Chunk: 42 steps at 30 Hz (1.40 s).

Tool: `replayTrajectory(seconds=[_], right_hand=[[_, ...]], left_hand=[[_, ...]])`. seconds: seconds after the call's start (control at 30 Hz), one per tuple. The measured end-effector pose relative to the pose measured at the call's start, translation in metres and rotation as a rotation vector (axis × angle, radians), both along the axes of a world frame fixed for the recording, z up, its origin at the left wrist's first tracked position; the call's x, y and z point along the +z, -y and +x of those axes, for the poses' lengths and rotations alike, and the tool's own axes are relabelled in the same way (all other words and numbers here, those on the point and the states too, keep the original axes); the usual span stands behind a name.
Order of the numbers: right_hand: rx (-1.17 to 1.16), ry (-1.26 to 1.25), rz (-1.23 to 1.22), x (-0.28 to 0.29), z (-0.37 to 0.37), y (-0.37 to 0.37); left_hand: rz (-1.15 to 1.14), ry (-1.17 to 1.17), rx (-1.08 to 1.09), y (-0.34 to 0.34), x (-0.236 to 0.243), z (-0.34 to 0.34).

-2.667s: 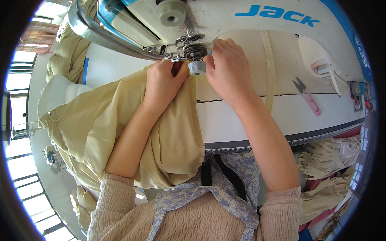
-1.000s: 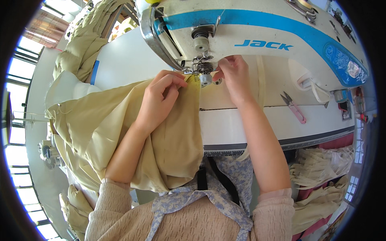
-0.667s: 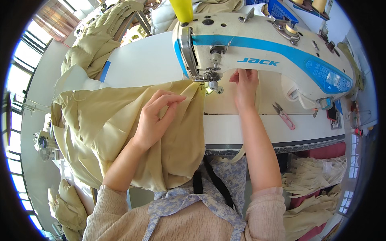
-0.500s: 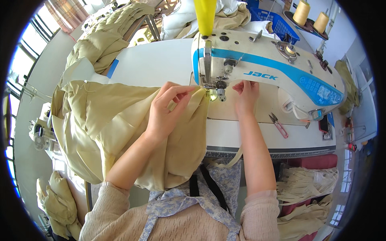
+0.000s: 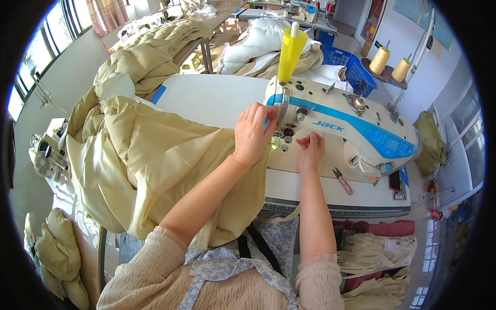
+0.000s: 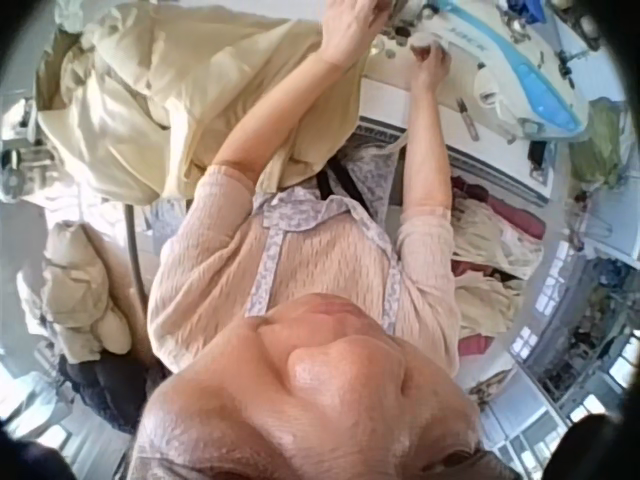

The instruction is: The person aligns a zipper to a beige fabric panel and sews it using a sewing machine. They repeatedly adjust the fabric and zipper, guide them under the needle, and trim excess thread with scissors.

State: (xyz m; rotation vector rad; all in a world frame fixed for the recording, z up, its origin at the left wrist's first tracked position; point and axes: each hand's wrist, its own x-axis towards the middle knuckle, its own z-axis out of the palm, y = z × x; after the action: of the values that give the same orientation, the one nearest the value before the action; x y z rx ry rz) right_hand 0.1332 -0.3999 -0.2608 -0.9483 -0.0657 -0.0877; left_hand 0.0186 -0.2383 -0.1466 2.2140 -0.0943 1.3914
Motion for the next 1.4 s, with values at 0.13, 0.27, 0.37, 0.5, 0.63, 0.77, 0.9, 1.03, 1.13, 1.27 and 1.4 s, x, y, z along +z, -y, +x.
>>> replayTrajectory(seconds=[0.13, 0.27, 0.37, 0.5, 0.63, 0.77, 0.9, 1.03, 1.13, 1.27, 1.4], right_hand=[[0.017, 0.011, 0.014, -0.006, 0.002, 0.003], [0.035, 0.013, 0.003, -0.008, 0.002, 0.006], [0.037, 0.014, -0.017, -0.007, 0.0, 0.008], [0.05, 0.023, -0.01, -0.01, -0.002, 0.011], [0.025, 0.021, -0.113, -0.004, -0.007, 0.006], [-0.132, 0.224, -0.489, 0.035, -0.052, 0.02], [0.476, 0.066, -0.631, 0.061, -0.164, 0.074], [1.047, -0.272, -0.929, -0.007, -0.246, 0.071], [0.949, -0.185, -0.388, -0.07, -0.259, 0.044], [1.128, -0.266, -0.421, -0.084, -0.263, 0.022], [0.936, -0.104, -0.372, -0.042, -0.286, 0.006]], left_hand=[[-0.029, 0.043, 0.005, 0.0, 0.005, 0.004], [0.006, 0.097, -0.013, -0.001, 0.02, 0.008], [-0.154, 0.05, -0.107, 0.0, 0.026, 0.003], [-0.144, -0.072, -0.246, -0.012, 0.01, -0.018], [0.013, -0.067, -0.226, -0.034, -0.004, -0.053], [-0.167, -0.321, -0.18, -0.052, -0.002, -0.152], [-0.126, -0.773, -0.087, -0.054, -0.025, -0.292], [-0.231, -1.333, 0.14, -0.028, -0.074, -0.367], [-0.222, -1.248, 0.297, -0.016, -0.1, -0.38], [-0.289, -1.191, 0.307, -0.007, -0.131, -0.385], [-0.267, -1.108, 0.382, -0.009, -0.174, -0.377]])
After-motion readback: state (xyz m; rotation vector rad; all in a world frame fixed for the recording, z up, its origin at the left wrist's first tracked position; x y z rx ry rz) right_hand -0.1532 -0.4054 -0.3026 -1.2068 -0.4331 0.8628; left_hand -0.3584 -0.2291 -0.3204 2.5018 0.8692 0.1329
